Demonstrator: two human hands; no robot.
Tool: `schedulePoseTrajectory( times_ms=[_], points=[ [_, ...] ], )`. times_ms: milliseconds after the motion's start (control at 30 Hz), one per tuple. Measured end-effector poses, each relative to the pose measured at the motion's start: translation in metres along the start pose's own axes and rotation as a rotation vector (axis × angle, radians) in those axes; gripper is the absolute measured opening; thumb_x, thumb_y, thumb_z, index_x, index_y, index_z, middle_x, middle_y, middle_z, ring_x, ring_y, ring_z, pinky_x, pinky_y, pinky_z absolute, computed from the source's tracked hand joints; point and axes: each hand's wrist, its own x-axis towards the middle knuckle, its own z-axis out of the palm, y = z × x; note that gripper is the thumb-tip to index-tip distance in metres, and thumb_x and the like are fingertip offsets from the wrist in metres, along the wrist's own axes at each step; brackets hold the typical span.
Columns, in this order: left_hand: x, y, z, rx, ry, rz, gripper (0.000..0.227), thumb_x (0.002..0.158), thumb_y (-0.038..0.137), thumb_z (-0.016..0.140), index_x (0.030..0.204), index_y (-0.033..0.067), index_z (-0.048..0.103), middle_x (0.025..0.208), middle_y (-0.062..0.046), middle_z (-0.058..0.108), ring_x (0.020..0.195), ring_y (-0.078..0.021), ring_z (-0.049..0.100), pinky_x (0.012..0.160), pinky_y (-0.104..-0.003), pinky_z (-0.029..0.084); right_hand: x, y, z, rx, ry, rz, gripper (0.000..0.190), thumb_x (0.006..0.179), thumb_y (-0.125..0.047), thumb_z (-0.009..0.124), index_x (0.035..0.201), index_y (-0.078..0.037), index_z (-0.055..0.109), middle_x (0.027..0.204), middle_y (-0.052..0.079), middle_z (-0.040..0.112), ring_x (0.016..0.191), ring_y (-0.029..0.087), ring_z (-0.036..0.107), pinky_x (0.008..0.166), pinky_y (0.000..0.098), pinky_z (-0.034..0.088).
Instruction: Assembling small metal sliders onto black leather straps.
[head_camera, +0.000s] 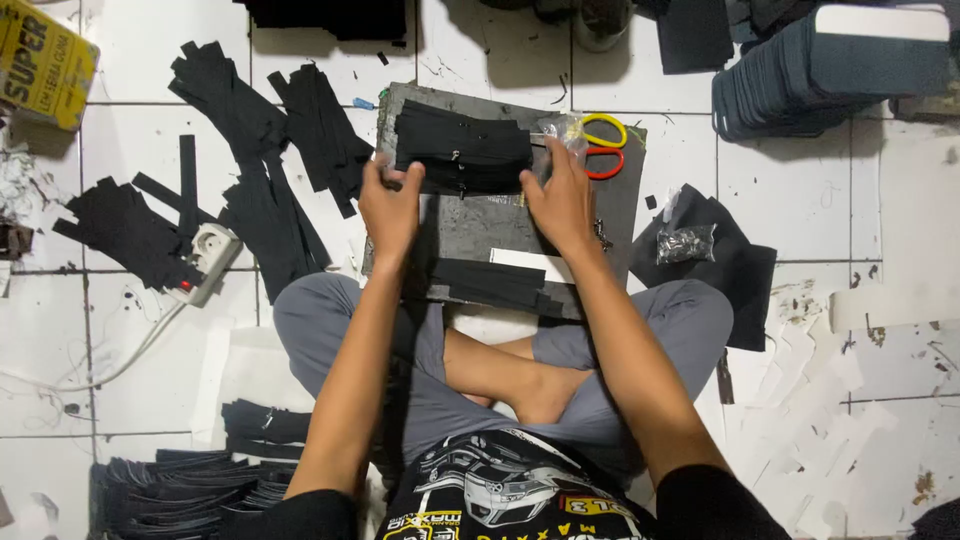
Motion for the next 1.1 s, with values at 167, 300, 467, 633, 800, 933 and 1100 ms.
schedulePoseTrajectory(
  times_ms=[167, 300, 467, 633, 800, 933, 1100],
  points=[
    [-0.009, 0.006, -0.018, 0.069, 0.089, 0.253, 0.048, 0.09, 0.012, 0.076, 0.133, -0.0007, 0.058, 0.104, -0.021, 0.062, 0.101, -0.0446, 0.063, 0.09, -0.055, 0.048, -0.002, -0.004, 0.002, -0.016, 0.202, -0.088, 0.043, 0.086, 0.004, 0.073, 0.127, 0.006, 0.06, 0.111, 0.025, 0.061, 0.094, 0.046, 0.067, 0.081, 0.0501, 0.056],
    [-0.027, 0.013, -0.029, 0.118, -0.034, 0.555, 0.045, 0.084, -0.004, 0.071, 0.127, 0.0051, 0.065, 0.116, -0.017, 0.061, 0.113, -0.0414, 0.059, 0.098, -0.053, 0.045, -0.025, 0.0, 0.012, 0.07, 0.139, -0.058, 0.035, 0.085, 0.003, 0.071, 0.12, 0.002, 0.067, 0.111, 0.019, 0.063, 0.076, 0.033, 0.064, 0.07, 0.0423, 0.053],
    [-0.029, 0.014, -0.013, 0.416, -0.165, 0.829, 0.058, 0.083, 0.007, 0.072, 0.14, 0.0133, 0.06, 0.144, -0.011, 0.056, 0.135, -0.0336, 0.049, 0.107, -0.048, 0.039, -0.026, 0.002, 0.029, -0.135, -0.101, -0.248, 0.045, 0.089, -0.009, 0.07, 0.133, -0.013, 0.065, 0.135, 0.013, 0.057, 0.125, 0.033, 0.057, 0.099, 0.0469, 0.044],
    [-0.022, 0.005, 0.003, 0.607, -0.174, 0.97, 0.062, 0.086, 0.015, 0.071, 0.146, 0.0129, 0.055, 0.148, -0.012, 0.055, 0.137, -0.0317, 0.049, 0.106, -0.046, 0.037, -0.017, 0.007, 0.049, -0.287, -0.221, -0.374, 0.054, 0.09, -0.015, 0.068, 0.142, -0.012, 0.057, 0.151, 0.015, 0.049, 0.138, 0.033, 0.045, 0.107, 0.0507, 0.034],
    [-0.02, 0.005, 0.001, 0.708, -0.103, 0.95, 0.067, 0.083, 0.024, 0.077, 0.146, 0.0176, 0.057, 0.139, -0.013, 0.056, 0.127, -0.0316, 0.051, 0.1, -0.043, 0.04, -0.015, 0.005, 0.052, -0.284, -0.235, -0.348, 0.053, 0.09, -0.016, 0.068, 0.141, -0.011, 0.058, 0.147, 0.017, 0.047, 0.136, 0.036, 0.044, 0.105, 0.0528, 0.034],
    [-0.024, 0.001, -0.002, 0.674, -0.096, 0.922, 0.068, 0.084, 0.023, 0.078, 0.148, 0.0154, 0.055, 0.14, -0.015, 0.054, 0.129, -0.0321, 0.049, 0.101, -0.043, 0.039, -0.023, 0.0, 0.045, -0.233, -0.203, -0.311, 0.05, 0.091, -0.015, 0.067, 0.14, -0.012, 0.059, 0.147, 0.016, 0.047, 0.136, 0.036, 0.044, 0.106, 0.0541, 0.033],
    [-0.043, 0.002, -0.03, 0.527, -0.132, 0.783, 0.062, 0.088, 0.02, 0.073, 0.147, 0.0154, 0.055, 0.14, -0.011, 0.055, 0.131, -0.0311, 0.048, 0.106, -0.045, 0.038, -0.054, -0.017, 0.011, -0.06, -0.071, -0.114, 0.035, 0.092, -0.005, 0.067, 0.127, -0.007, 0.066, 0.137, 0.017, 0.054, 0.131, 0.033, 0.05, 0.106, 0.0479, 0.039]
  ],
)
